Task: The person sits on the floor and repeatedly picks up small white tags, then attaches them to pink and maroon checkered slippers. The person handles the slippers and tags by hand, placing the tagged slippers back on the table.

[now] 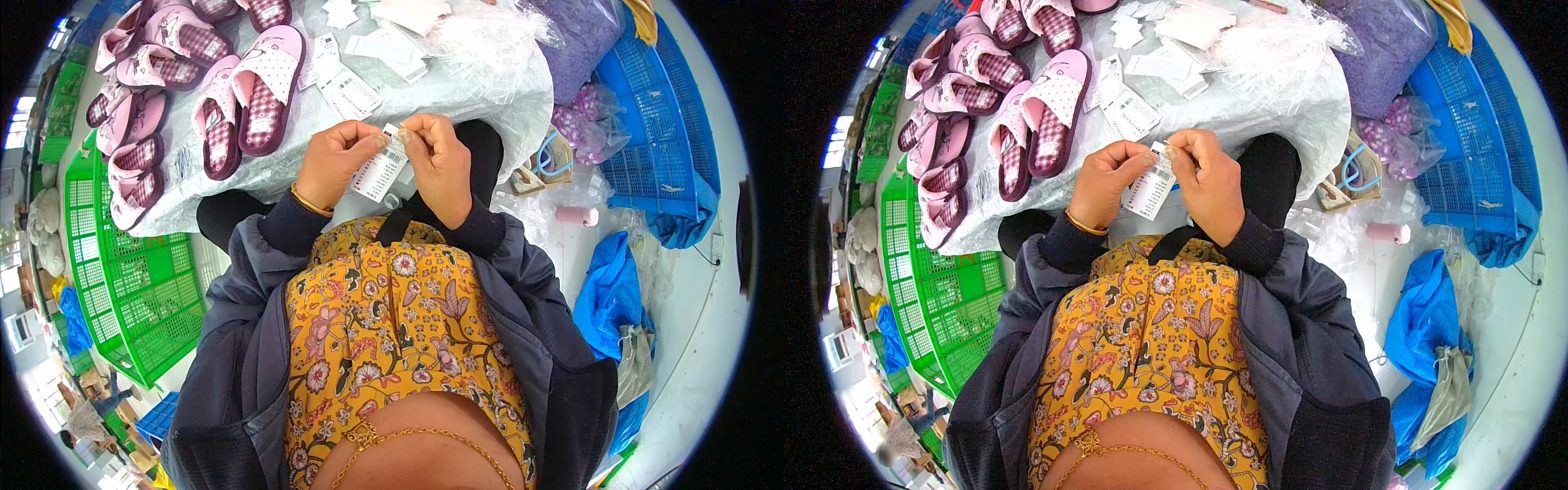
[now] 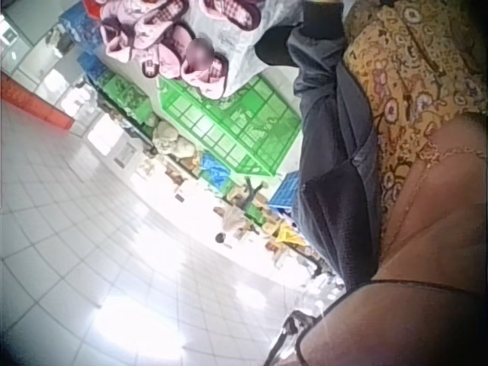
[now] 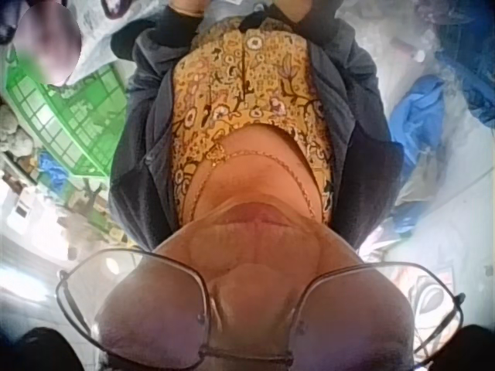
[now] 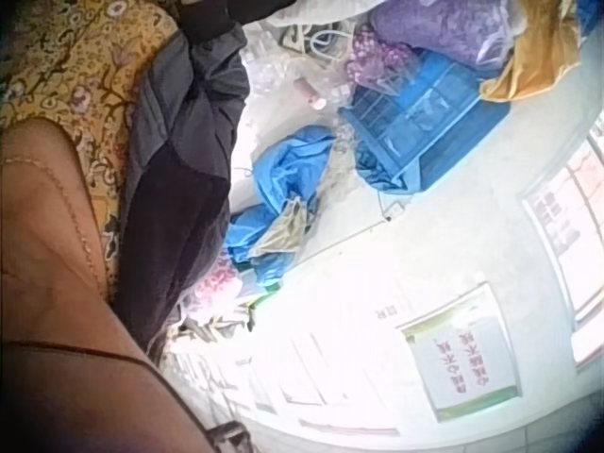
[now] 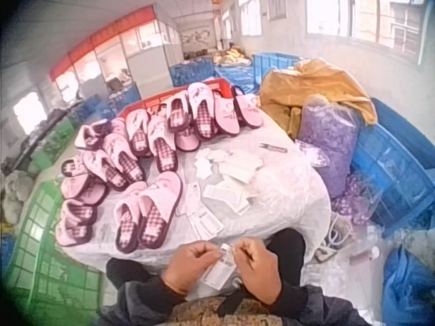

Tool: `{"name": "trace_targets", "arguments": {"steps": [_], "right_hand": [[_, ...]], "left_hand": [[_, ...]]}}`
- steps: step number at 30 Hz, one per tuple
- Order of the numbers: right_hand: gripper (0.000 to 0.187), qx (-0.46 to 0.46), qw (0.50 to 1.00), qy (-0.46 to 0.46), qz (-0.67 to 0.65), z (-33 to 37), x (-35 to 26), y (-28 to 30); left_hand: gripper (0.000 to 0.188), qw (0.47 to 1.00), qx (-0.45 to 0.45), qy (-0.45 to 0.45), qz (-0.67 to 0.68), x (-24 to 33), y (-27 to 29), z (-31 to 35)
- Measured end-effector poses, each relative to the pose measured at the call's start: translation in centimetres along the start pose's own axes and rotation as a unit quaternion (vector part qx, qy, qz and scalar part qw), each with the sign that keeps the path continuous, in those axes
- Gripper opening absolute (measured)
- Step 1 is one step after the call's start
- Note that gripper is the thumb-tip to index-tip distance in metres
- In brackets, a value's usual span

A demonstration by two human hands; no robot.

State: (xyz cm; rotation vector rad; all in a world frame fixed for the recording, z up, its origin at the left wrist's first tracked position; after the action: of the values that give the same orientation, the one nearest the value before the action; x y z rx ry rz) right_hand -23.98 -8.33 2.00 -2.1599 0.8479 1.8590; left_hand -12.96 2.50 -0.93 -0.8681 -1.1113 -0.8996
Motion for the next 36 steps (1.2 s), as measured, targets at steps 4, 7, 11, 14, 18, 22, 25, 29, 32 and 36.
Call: {"name": "trace_targets", "arguments": {"steps": [4,7,11,14,18,22,25,29,32,36], "right_hand": [[0.012,-0.002,1.000,0.006,-0.002,-0.2,-0.4,-0.1],[0.012,-0.009,1.000,0.021,0.009,-0.6,-1.1,-0.1],[0.013,-0.016,0.998,0.047,0.029,-1.0,-1.0,-0.2],[0.014,-0.018,0.998,0.050,0.030,-1.1,-0.8,-0.4],[0.016,-0.016,0.996,0.081,0.043,-1.4,-0.3,0.0],[0.020,-0.042,0.998,-0.018,-0.037,-1.2,1.4,0.5],[0.023,-0.077,0.990,-0.067,-0.097,-0.8,1.2,-0.4],[0.027,-0.088,0.988,-0.088,-0.093,-0.8,1.5,-0.8],[0.029,-0.096,0.986,-0.100,-0.089,-0.8,1.8,-1.0],[0.028,-0.098,0.984,-0.103,-0.109,-0.7,2.2,-1.1]], "left_hand": [[0.011,0.998,0.041,-0.038,-0.043,0.2,0.1,0.2],[0.009,0.992,0.058,-0.078,-0.084,1.0,-0.2,0.5],[0.007,0.982,0.063,-0.115,-0.137,1.5,-0.5,0.7],[0.007,0.980,0.068,-0.131,-0.132,1.5,-0.5,0.8],[0.007,0.980,0.092,-0.132,-0.121,1.4,0.2,0.8],[0.007,0.976,0.116,-0.146,-0.111,1.7,1.0,1.0],[0.007,0.973,0.117,-0.152,-0.128,1.9,1.0,1.1],[0.008,0.962,0.116,-0.150,-0.199,3.0,0.4,1.6],[0.009,0.955,0.115,-0.152,-0.228,3.4,0.1,1.9],[0.008,0.956,0.115,-0.162,-0.217,3.1,0.2,1.9]]}}
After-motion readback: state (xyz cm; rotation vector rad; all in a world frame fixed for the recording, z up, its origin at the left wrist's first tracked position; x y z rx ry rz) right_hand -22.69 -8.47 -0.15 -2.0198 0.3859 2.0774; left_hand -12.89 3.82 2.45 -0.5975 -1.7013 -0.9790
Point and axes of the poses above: each hand's wrist, its own z-axis away from the middle knuckle, its own y-axis out of the back of the hand, x = y × z, the point moved 10 cm from there along -z, towards the middle knuckle, and after that the axes turned 13 degrees about -x, right-handed, at the moved point
